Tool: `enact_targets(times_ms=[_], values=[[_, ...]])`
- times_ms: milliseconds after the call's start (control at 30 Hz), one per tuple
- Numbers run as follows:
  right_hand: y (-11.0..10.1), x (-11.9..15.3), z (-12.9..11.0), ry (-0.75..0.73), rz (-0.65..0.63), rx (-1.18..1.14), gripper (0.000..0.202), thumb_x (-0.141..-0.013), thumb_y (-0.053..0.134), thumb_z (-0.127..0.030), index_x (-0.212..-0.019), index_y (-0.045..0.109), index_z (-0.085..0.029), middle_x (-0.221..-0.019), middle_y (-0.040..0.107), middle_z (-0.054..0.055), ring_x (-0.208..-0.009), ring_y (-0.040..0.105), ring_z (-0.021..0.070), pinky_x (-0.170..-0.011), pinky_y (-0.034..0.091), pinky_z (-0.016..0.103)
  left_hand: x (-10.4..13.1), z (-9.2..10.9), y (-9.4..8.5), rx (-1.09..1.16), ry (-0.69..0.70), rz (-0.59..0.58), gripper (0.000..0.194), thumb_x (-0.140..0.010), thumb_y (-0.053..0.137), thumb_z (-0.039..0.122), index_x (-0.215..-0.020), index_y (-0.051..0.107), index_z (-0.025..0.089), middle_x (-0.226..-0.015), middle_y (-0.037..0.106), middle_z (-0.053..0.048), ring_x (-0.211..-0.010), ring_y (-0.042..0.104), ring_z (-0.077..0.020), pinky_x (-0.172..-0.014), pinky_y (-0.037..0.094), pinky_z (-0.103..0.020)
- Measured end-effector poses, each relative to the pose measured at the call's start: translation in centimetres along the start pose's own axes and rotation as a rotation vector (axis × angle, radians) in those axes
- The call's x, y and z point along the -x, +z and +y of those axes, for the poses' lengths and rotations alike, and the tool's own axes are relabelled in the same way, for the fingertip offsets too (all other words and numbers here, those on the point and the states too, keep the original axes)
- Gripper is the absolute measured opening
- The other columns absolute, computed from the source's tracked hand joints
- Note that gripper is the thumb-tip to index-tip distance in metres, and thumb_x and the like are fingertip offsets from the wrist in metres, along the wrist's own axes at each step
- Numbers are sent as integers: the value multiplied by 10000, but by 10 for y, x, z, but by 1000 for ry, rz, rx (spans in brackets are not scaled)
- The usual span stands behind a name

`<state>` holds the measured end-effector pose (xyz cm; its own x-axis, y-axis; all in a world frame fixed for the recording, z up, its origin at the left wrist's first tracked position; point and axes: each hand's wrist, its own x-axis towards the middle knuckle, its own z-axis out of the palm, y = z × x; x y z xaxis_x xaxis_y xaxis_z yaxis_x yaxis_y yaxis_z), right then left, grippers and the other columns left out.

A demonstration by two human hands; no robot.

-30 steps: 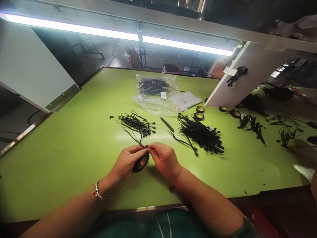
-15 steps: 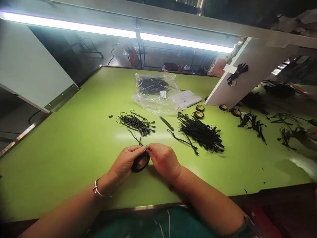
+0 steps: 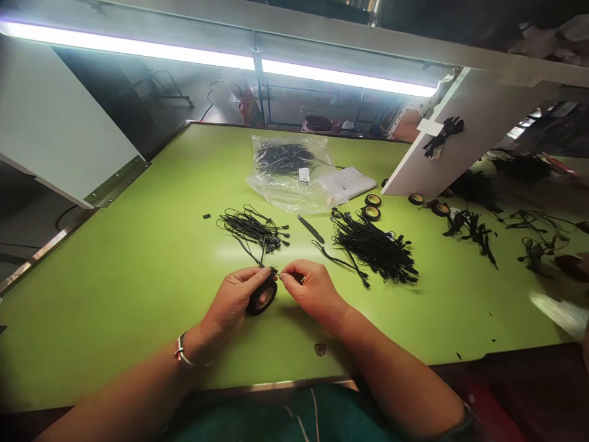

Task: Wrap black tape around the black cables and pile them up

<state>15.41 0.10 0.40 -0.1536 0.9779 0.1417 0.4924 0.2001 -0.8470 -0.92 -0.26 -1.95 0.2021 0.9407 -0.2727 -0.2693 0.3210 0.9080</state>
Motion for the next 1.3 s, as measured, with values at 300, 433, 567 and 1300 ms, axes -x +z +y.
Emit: enact_targets(times_ms=[300, 433, 567, 1300], values=[[-3, -2, 9, -114, 245, -68, 116, -857, 575, -253, -761, 597, -191, -683, 575, -16, -557, 509, 101, -503, 426, 226, 2, 1, 5, 21, -71, 0, 314, -748, 728, 418, -754, 696, 106, -426, 455, 36, -380, 345, -57, -383, 232, -193], [7, 5, 8, -346, 236, 73, 91, -868, 572, -177, -781, 588, -200, -703, 575, -10, -632, 511, 114, -599, 441, 246, -1, -3, 1, 98, -36, 13, 270, -768, 721, 384, -737, 675, 120, -424, 467, 37, -390, 380, -61, -399, 273, -190], [16, 6, 13, -455, 241, 176, 106, -874, 549, -138, -795, 571, -204, -705, 572, -1, -663, 523, 132, -628, 453, 264, 1, -5, 0, 118, -38, 3, 243, -785, 713, 364, -730, 651, 136, -422, 468, 43, -390, 378, -60, -410, 291, -190], [12, 2, 19, -505, 208, 253, 78, -868, 591, -183, -893, 654, -221, -806, 618, 32, -747, 564, 152, -649, 496, 282, 2, 3, 3, 126, -20, 34, 357, -780, 709, 383, -575, 563, 131, -437, 443, 37, -400, 360, -55, -410, 257, -199]])
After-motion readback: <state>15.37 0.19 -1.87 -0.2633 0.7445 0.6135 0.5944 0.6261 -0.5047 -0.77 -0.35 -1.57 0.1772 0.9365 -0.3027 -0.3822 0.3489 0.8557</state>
